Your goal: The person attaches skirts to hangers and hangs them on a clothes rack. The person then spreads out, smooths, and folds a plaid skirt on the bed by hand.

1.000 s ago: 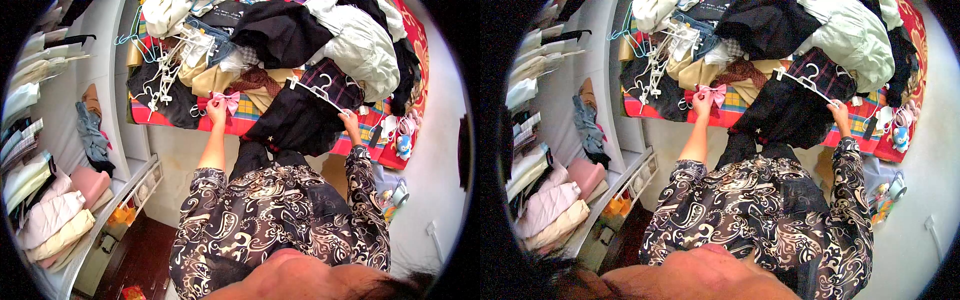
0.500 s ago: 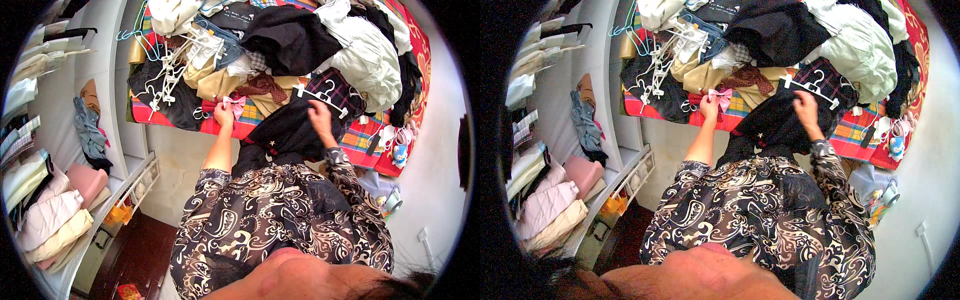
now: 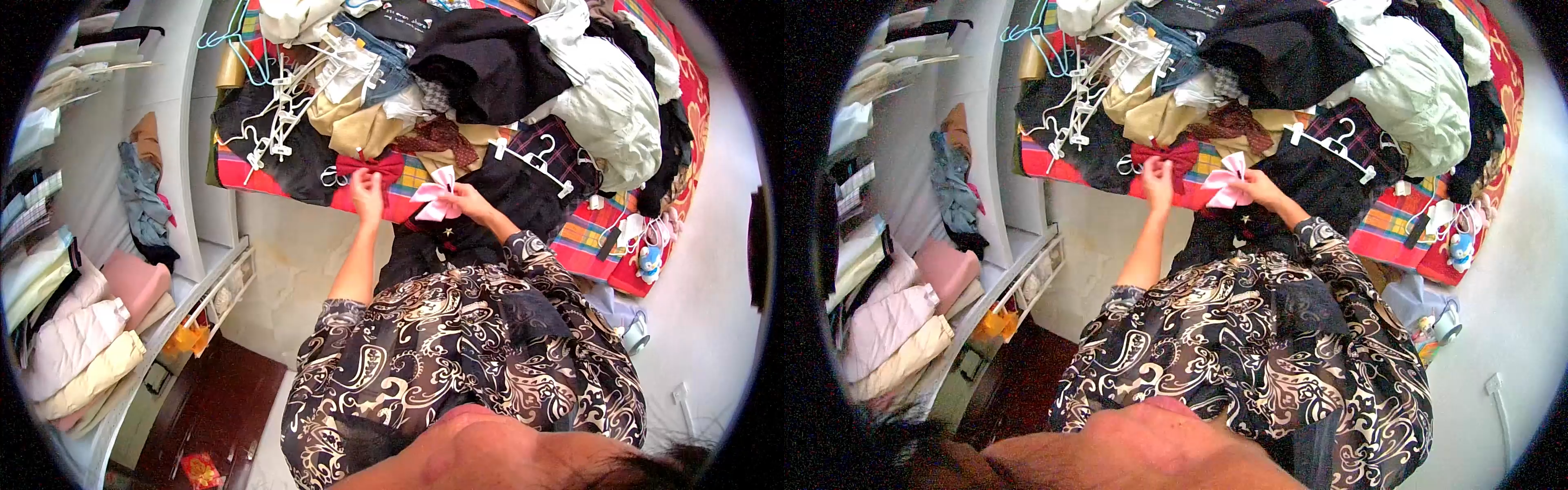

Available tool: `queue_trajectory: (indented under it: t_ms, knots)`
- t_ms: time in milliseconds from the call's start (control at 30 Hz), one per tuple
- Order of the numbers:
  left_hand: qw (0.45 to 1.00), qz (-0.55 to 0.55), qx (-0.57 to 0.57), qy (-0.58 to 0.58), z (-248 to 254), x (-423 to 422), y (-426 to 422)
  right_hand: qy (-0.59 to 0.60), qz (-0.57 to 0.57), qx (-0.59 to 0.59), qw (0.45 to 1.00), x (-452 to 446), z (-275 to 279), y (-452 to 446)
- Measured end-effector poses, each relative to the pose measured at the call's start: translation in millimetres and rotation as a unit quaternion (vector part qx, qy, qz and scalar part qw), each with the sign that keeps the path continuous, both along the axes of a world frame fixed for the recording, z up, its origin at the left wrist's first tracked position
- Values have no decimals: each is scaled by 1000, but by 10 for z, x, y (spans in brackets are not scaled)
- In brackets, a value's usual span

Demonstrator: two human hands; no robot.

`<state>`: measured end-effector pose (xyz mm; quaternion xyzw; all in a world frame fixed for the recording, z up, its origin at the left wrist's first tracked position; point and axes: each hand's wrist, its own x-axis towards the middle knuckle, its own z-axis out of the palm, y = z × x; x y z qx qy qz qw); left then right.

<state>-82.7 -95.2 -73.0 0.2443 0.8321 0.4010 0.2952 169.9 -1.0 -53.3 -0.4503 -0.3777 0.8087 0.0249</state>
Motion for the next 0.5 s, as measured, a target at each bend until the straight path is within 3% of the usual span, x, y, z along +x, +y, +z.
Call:
queue_trajectory:
  t_ms: [67, 100, 133, 267, 333, 433, 500]
  knots:
    - [996, 40, -18, 80, -586, -304, -86, 25, -36, -80, 996, 79, -88, 46]
    - [994, 80, -59, 54, -917, -426, -71, 60, -68, -107, 990, 83, -57, 77]
    - [988, 90, -114, 56, -866, -440, 33, 94, -100, -133, 982, 71, -20, 115]
    - [979, 143, -145, 9, -678, -426, 320, 123, -162, -139, 969, -12, 149, 166]
    - [972, 169, -144, -79, -819, -542, 224, 105, -153, -142, 972, -39, 143, 128]
    - [979, 165, -119, -22, -1065, -564, 14, 65, -135, -146, 978, 2, -73, 44]
    - [988, 138, -73, 0, -883, -501, -38, -49, -20, 33, 998, 115, -503, -43]
